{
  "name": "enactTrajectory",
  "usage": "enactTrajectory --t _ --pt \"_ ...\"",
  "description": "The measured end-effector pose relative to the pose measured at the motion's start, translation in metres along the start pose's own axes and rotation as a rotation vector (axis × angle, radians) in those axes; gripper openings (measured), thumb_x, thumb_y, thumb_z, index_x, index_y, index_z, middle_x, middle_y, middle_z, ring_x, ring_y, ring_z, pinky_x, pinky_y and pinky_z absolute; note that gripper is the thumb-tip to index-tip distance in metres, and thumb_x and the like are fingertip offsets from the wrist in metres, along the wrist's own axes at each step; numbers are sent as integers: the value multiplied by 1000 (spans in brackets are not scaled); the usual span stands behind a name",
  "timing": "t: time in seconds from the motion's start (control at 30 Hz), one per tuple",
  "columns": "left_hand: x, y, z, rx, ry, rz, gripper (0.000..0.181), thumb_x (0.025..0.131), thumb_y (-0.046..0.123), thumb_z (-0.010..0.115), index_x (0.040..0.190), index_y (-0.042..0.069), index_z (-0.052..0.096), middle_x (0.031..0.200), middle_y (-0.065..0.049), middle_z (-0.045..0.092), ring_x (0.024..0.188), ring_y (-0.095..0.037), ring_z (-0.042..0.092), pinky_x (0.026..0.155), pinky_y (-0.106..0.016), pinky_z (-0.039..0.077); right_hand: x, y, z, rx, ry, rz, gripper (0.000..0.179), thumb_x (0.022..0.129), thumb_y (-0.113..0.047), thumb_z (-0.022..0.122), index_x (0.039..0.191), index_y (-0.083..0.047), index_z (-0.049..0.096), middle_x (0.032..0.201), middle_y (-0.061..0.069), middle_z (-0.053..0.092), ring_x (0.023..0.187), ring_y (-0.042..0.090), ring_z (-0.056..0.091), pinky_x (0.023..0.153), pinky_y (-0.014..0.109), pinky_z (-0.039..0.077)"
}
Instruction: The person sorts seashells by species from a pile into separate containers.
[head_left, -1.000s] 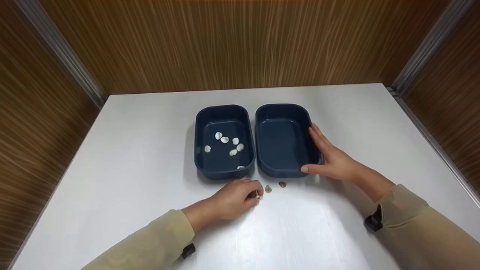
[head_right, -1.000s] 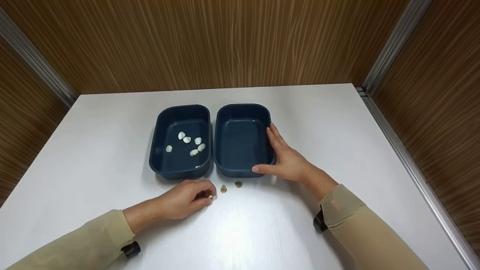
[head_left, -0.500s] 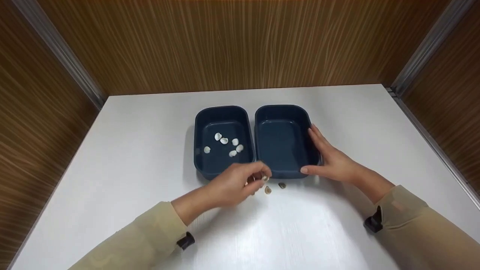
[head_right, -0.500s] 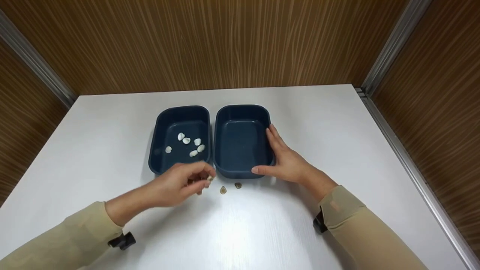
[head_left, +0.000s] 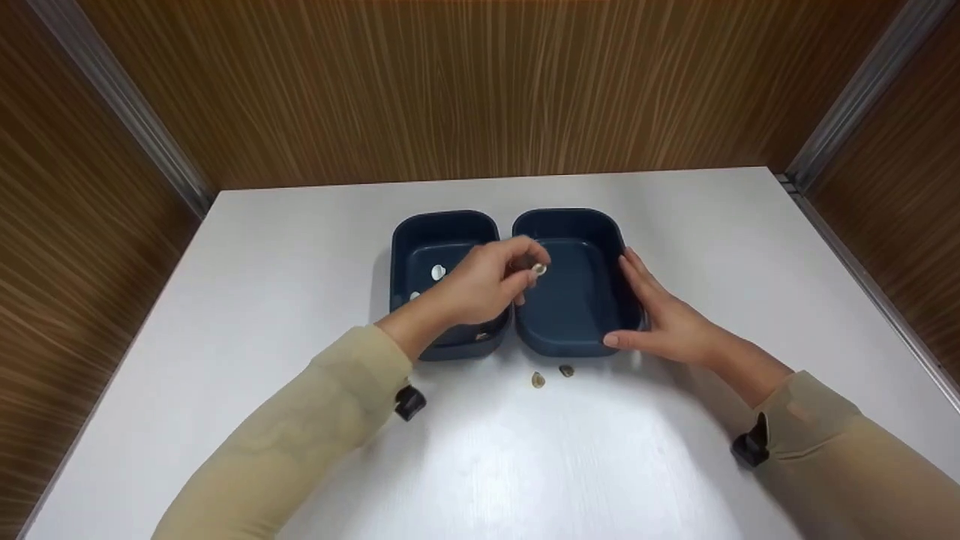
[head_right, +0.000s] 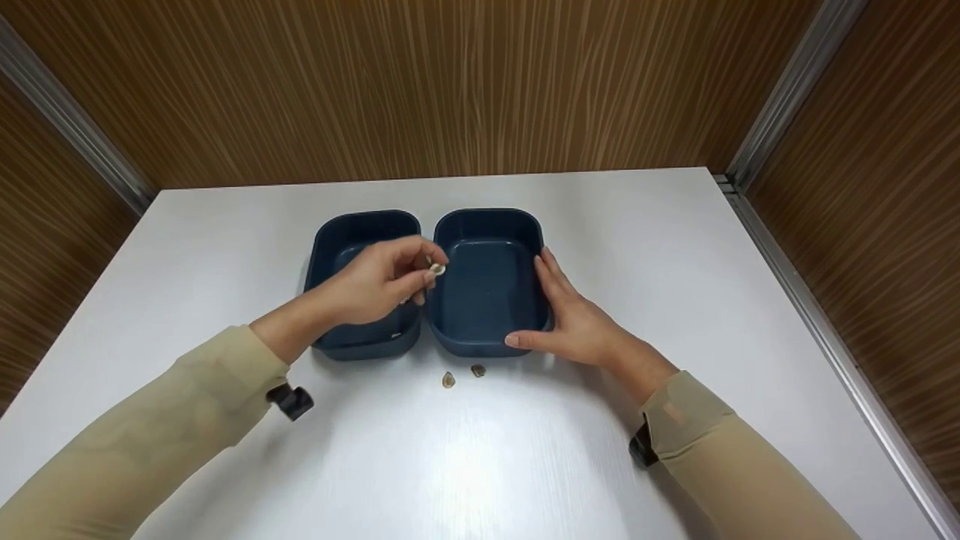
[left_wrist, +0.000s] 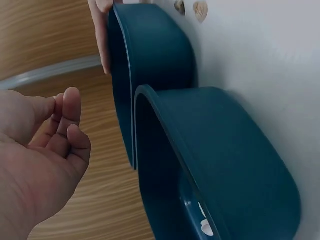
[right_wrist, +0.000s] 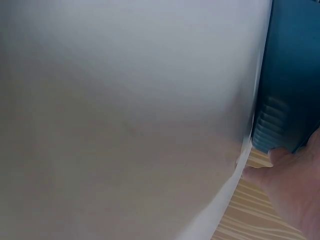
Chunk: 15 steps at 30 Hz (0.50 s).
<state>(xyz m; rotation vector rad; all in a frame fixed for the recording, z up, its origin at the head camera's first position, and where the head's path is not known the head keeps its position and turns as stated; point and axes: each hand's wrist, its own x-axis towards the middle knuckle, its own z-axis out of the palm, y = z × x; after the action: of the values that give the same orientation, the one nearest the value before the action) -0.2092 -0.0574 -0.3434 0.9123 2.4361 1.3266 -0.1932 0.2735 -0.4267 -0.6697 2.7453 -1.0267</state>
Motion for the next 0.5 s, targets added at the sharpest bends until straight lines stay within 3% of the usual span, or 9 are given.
enactTrajectory --t 0.27,0.5 --pt "32 -10 6 -25 -32 -91 25 111 10 57 135 10 64 99 -6 65 82 -18 66 76 -28 57 0 -1 0 -8 -5 16 117 93 -45 82 173 -18 1 178 1 -11 163 34 0 124 68 18" --pt "51 -20 12 -11 -20 -120 27 110 6 58 135 5 65 103 -13 68 78 -15 64 74 -28 56 0 -1 0 -9 -13 23 117 93 -46 82 173 -18 1 178 0 -12 163 35 0 124 68 18"
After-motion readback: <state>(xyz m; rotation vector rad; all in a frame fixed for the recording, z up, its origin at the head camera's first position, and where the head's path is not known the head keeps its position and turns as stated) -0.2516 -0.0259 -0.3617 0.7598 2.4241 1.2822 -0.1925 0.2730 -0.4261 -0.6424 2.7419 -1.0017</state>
